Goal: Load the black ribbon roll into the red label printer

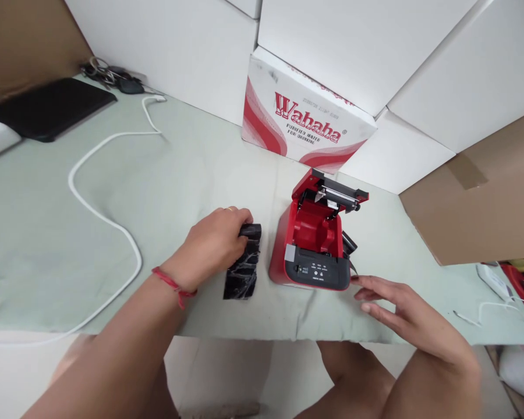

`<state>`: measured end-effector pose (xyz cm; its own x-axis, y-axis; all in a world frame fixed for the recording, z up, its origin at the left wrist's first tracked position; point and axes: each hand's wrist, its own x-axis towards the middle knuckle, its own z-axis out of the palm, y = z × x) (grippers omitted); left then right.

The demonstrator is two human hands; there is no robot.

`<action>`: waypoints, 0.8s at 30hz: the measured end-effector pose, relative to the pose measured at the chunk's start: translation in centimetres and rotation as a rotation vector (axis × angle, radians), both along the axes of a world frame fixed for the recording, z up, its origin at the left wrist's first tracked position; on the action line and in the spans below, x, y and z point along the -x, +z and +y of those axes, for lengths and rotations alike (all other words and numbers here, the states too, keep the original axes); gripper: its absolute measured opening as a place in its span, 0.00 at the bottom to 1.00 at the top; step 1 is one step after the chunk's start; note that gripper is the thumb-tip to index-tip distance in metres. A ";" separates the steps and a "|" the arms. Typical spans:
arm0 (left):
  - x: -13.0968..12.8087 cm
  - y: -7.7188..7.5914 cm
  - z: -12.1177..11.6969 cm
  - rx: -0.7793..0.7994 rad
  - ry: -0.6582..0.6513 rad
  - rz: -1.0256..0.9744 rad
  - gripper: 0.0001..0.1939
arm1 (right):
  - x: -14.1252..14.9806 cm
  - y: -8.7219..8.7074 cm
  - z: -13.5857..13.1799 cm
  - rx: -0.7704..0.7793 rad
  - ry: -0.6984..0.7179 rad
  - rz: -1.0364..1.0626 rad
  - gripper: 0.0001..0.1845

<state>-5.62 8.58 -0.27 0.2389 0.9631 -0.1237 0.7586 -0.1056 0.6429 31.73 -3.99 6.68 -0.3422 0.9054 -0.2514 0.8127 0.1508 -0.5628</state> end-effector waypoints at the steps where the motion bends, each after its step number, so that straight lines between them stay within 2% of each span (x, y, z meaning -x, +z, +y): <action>1: 0.2 0.3 0.0 0.012 0.019 -0.074 0.10 | 0.0 0.2 0.0 0.002 -0.021 0.004 0.18; 3: 0.6 1.1 -0.2 0.031 0.076 -0.324 0.11 | 0.0 0.8 -0.1 0.025 0.003 0.054 0.12; 5: 0.9 2.0 -0.5 0.043 0.134 -0.702 0.16 | 0.1 1.4 -0.2 0.016 0.117 0.177 0.11; 7: 1.1 2.7 -0.9 0.071 0.143 -1.108 0.21 | 0.4 1.5 -0.2 -0.063 0.233 0.363 0.13; 8: 0.9 3.0 -1.2 0.102 0.116 -1.273 0.22 | 0.8 1.3 -0.2 -0.118 0.254 0.455 0.14; 10: 0.3 3.1 -1.8 0.187 -0.012 -1.471 0.24 | 2.1 0.5 0.0 -0.230 0.181 0.611 0.14; 13: -1.7 3.2 -3.0 0.306 -0.255 -1.461 0.22 | 5.0 -0.7 0.4 -0.368 -0.031 0.719 0.13; 15: -3.2 3.2 -3.9 0.343 -0.309 -1.354 0.22 | 7.1 -1.1 0.8 -0.442 -0.085 0.673 0.14; 17: -4.5 3.4 -4.8 0.292 -0.289 -1.256 0.24 | 8.7 -0.9 1.3 -0.477 -0.052 0.548 0.17; 20: -5.5 3.7 -5.7 0.091 -0.185 -1.112 0.20 | 9.7 -0.1 1.9 -0.492 0.052 0.397 0.23; 24: -5.8 3.5 -6.2 -0.131 -0.088 -0.989 0.14 | 9.6 0.5 2.3 -0.510 0.113 0.350 0.29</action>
<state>0.19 2.41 3.19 0.2478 0.9290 0.2750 -0.1250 -0.2508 0.9599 22.15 -1.65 7.20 -0.4265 0.8354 0.3468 0.5570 0.5446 -0.6270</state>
